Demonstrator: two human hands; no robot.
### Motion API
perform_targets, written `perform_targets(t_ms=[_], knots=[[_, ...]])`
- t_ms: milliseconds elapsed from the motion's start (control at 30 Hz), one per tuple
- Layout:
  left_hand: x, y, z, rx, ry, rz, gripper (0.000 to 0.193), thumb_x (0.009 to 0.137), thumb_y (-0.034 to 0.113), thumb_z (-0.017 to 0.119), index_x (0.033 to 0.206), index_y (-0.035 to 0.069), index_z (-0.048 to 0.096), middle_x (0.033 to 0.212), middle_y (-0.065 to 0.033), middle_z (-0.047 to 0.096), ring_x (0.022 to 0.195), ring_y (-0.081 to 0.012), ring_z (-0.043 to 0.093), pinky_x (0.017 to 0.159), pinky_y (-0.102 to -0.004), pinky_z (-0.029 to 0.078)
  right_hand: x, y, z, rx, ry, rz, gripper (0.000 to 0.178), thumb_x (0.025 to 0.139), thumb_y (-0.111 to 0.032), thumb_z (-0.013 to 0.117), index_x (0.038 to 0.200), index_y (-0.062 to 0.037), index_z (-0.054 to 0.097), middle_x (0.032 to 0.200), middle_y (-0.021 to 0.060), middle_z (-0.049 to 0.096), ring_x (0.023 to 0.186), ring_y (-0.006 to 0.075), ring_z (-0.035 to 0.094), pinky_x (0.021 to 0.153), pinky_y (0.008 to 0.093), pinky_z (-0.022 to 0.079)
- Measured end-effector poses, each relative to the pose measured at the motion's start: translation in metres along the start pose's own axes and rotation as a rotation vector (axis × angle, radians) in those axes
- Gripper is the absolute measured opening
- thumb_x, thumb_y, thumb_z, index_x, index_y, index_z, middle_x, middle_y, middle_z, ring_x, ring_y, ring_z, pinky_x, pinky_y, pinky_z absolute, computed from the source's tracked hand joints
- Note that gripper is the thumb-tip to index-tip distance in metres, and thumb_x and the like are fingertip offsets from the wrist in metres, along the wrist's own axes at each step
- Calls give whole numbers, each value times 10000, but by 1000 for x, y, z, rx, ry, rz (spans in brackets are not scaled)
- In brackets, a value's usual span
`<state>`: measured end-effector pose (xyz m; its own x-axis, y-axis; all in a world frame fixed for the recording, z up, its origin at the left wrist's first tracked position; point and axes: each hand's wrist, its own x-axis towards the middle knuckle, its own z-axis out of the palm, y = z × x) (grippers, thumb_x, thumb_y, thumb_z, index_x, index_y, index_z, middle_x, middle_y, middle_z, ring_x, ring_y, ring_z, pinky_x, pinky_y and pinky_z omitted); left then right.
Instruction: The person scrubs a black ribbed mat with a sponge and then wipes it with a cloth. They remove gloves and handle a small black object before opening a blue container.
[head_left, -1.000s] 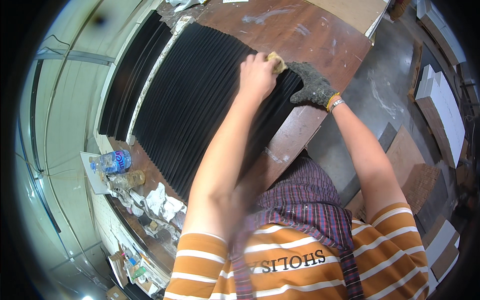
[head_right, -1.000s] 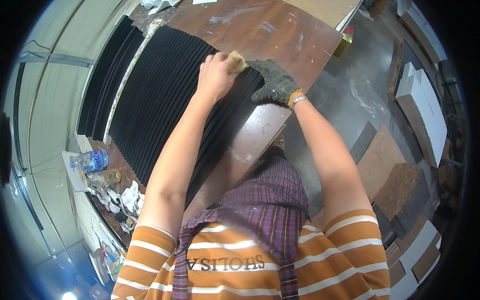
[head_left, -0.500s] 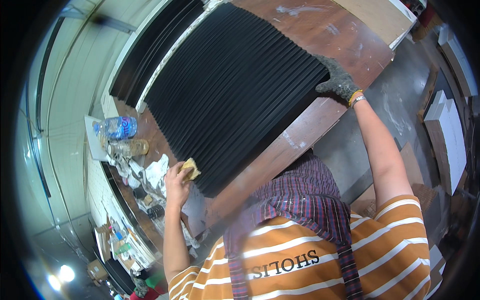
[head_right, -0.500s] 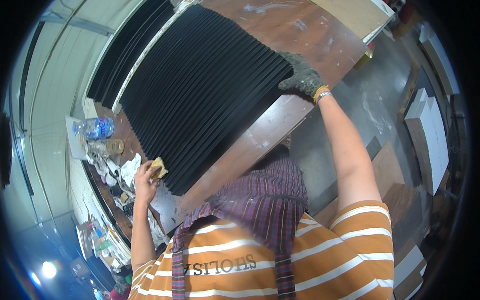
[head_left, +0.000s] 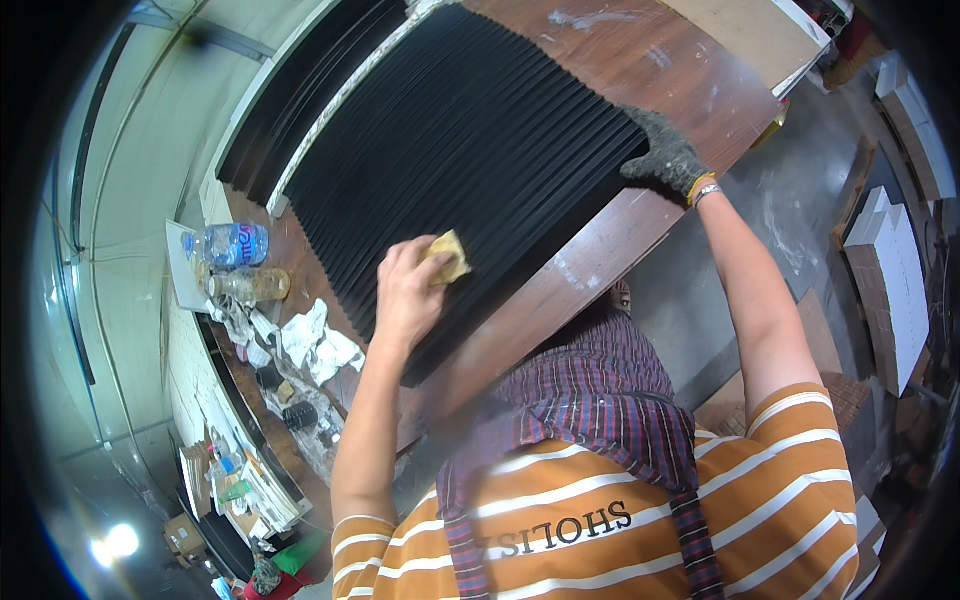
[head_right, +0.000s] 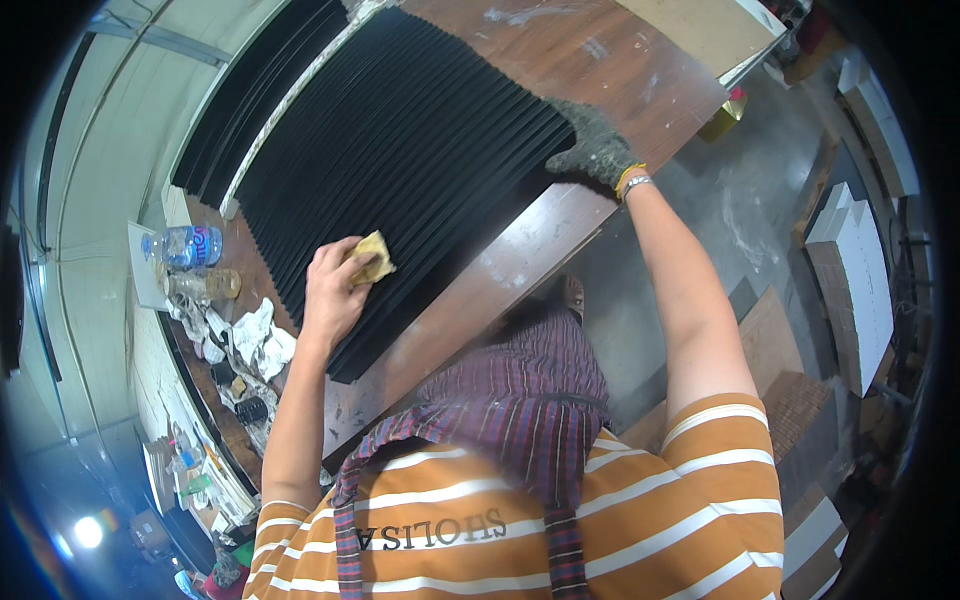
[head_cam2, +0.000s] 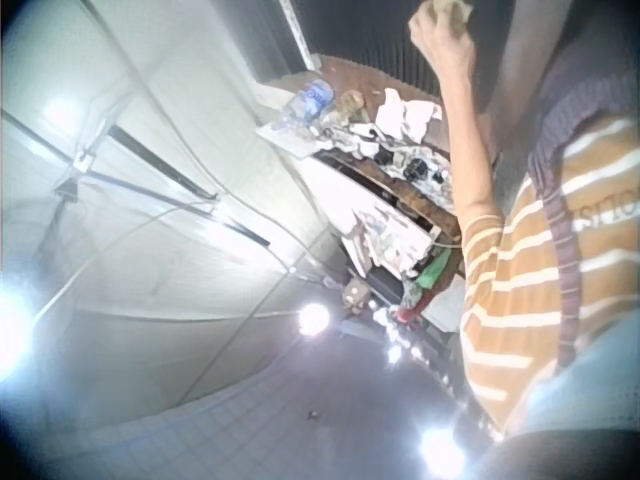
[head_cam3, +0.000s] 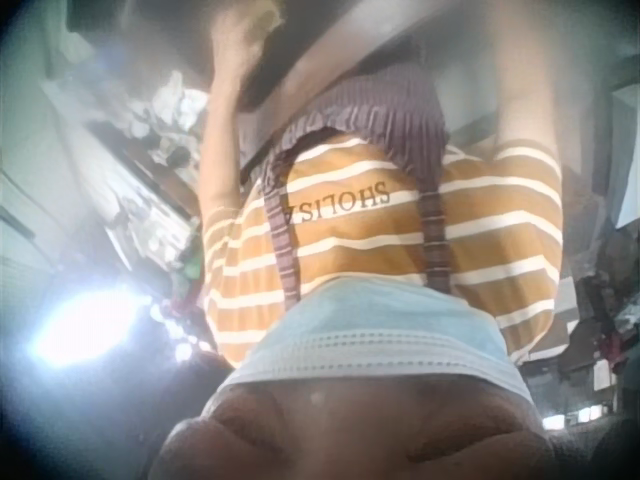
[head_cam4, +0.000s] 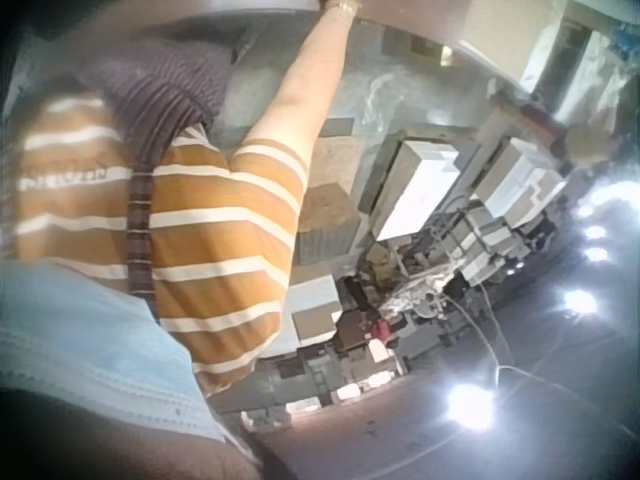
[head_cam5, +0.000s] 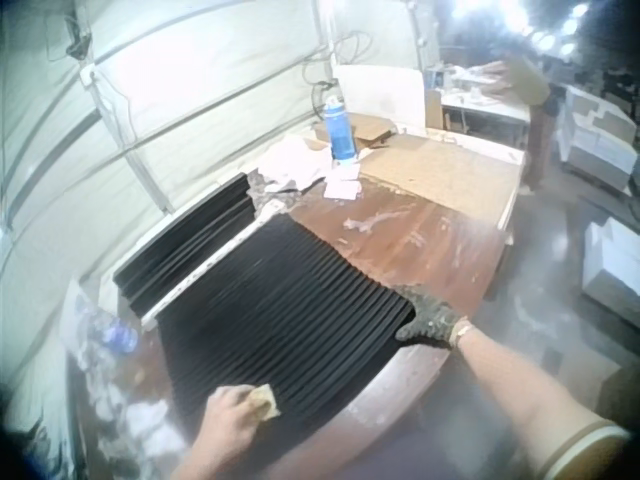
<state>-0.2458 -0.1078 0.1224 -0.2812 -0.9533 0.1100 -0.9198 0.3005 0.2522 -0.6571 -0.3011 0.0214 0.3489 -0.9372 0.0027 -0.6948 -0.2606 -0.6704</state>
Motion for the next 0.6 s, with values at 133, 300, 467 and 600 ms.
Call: perform_targets(t_ms=[133,300,467,600], knots=[[89,44,22,-43,53,95,387,751,-38,714,1128,48,731,1323,-133,620,1242,-349,577,1058,-447,482,-1,6,-11,-22,-88,-12,1002,736,-405,838,1589,-157,375,1593,180,422,1492,372,349,1233,445,298],[216,118,76,-191,121,265,359,832,3,712,1184,71,731,1339,-157,617,1243,-354,584,1041,-438,501,-2,24,-15,-170,12,-216,1005,705,-490,814,1541,-90,426,1564,196,437,1472,380,359,1243,468,249],[250,157,112,-189,47,214,353,831,-4,677,1167,87,737,1303,-164,636,1202,-367,595,1023,-449,501,1,30,-5,-96,90,-228,971,660,-521,822,1468,-88,499,1490,197,494,1403,394,420,1216,496,284],[187,131,58,-61,-170,90,346,813,-64,636,1109,55,770,1294,-155,647,1187,-347,602,1006,-464,504,-4,29,-7,-206,47,-262,936,736,-600,781,1476,-90,520,1595,189,406,1495,377,333,1259,497,202]])
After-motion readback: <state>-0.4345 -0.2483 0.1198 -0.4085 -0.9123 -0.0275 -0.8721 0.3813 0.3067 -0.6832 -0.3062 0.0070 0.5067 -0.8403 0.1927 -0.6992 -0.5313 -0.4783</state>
